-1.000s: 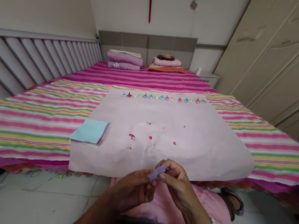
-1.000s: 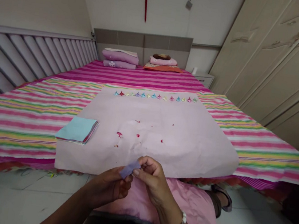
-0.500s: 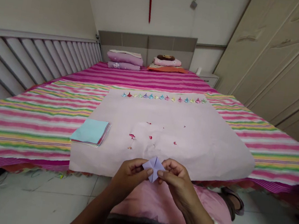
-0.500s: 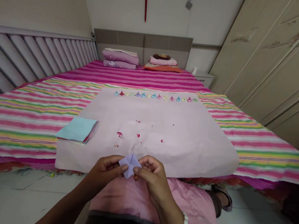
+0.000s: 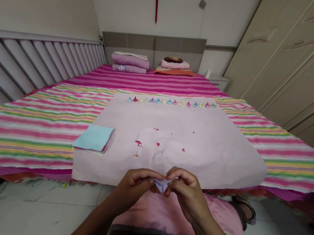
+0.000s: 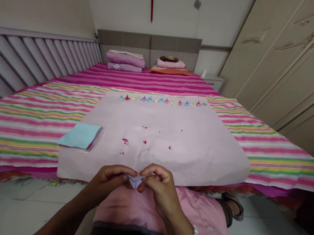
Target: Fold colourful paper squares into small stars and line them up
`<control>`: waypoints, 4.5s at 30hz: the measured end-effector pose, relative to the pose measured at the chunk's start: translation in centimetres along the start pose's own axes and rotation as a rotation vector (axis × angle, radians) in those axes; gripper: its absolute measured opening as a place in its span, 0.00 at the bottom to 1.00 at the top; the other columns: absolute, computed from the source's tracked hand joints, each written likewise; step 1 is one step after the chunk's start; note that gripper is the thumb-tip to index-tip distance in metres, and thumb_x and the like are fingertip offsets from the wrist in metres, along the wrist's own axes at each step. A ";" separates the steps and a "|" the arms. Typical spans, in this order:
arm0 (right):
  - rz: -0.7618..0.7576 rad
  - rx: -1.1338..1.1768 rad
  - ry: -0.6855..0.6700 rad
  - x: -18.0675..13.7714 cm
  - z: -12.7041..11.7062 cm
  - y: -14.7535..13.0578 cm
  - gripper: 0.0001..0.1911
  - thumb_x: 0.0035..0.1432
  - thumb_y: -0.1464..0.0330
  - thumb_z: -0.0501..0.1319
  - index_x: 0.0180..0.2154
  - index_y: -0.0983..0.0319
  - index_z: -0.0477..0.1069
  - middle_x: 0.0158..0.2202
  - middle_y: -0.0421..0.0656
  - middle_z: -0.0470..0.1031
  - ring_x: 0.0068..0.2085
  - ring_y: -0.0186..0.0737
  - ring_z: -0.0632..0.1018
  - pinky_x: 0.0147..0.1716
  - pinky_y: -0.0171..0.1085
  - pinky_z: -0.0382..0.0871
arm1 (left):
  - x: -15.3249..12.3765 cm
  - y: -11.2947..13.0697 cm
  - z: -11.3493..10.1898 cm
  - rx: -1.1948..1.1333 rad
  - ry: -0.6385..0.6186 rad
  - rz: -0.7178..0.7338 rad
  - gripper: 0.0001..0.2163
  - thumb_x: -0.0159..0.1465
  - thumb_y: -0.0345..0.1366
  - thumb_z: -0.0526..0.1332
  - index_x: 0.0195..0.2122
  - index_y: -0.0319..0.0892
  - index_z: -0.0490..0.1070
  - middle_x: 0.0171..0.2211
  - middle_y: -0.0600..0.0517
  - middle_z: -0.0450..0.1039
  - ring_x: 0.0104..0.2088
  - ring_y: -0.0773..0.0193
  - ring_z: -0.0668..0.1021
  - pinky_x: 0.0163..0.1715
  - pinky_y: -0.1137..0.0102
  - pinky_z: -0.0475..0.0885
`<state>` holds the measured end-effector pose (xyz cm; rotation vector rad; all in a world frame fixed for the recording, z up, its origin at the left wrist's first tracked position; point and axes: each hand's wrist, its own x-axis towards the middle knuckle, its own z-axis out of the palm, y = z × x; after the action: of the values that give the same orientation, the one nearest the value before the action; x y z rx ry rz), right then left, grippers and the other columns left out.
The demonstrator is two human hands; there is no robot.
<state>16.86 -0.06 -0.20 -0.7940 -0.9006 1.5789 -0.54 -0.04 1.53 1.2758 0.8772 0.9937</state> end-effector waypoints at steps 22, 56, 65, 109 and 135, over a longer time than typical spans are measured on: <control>-0.080 -0.348 -0.021 -0.1 0.4 -0.8 0.11 0.48 0.62 0.69 0.25 0.63 0.73 0.23 0.38 0.70 0.27 0.34 0.68 0.28 0.33 0.61 | 0.7 -0.8 1.3 0.004 0.196 -0.023 0.10 0.50 0.38 0.69 0.31 0.39 0.75 0.24 0.52 0.76 0.28 0.64 0.76 0.30 0.70 0.71; 0.061 -0.085 0.037 0.3 1.1 -0.1 0.12 0.49 0.60 0.68 0.31 0.61 0.74 0.23 0.38 0.72 0.24 0.32 0.70 0.25 0.32 0.62 | 1.2 -1.7 1.0 -0.491 0.183 -0.185 0.17 0.45 0.37 0.74 0.24 0.39 0.64 0.19 0.59 0.67 0.19 0.75 0.69 0.23 0.78 0.64; -0.029 -0.272 0.056 0.7 0.7 -0.1 0.08 0.44 0.66 0.69 0.29 0.62 0.75 0.19 0.36 0.71 0.20 0.31 0.69 0.22 0.32 0.63 | 1.3 -1.9 1.4 -0.070 0.311 -0.034 0.07 0.50 0.35 0.69 0.25 0.39 0.72 0.22 0.55 0.73 0.24 0.68 0.74 0.27 0.73 0.69; 0.027 -0.162 -0.037 0.1 0.4 0.1 0.14 0.44 0.64 0.72 0.35 0.63 0.77 0.21 0.38 0.74 0.24 0.32 0.72 0.27 0.31 0.65 | 1.1 -1.6 1.7 0.090 0.376 0.148 0.08 0.53 0.30 0.67 0.34 0.42 0.71 0.28 0.55 0.75 0.28 0.68 0.77 0.28 0.76 0.73; 0.021 -0.343 -0.128 -0.5 1.2 1.8 0.17 0.53 0.57 0.65 0.23 0.63 0.68 0.18 0.36 0.68 0.18 0.29 0.66 0.18 0.30 0.57 | 1.1 -1.2 3.0 -0.179 0.196 -0.034 0.14 0.57 0.41 0.64 0.21 0.41 0.63 0.14 0.59 0.66 0.14 0.69 0.71 0.16 0.73 0.65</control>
<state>15.10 -0.88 -1.18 -0.9510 -1.2824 1.5260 2.73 -0.08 0.62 1.0213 0.9341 1.1577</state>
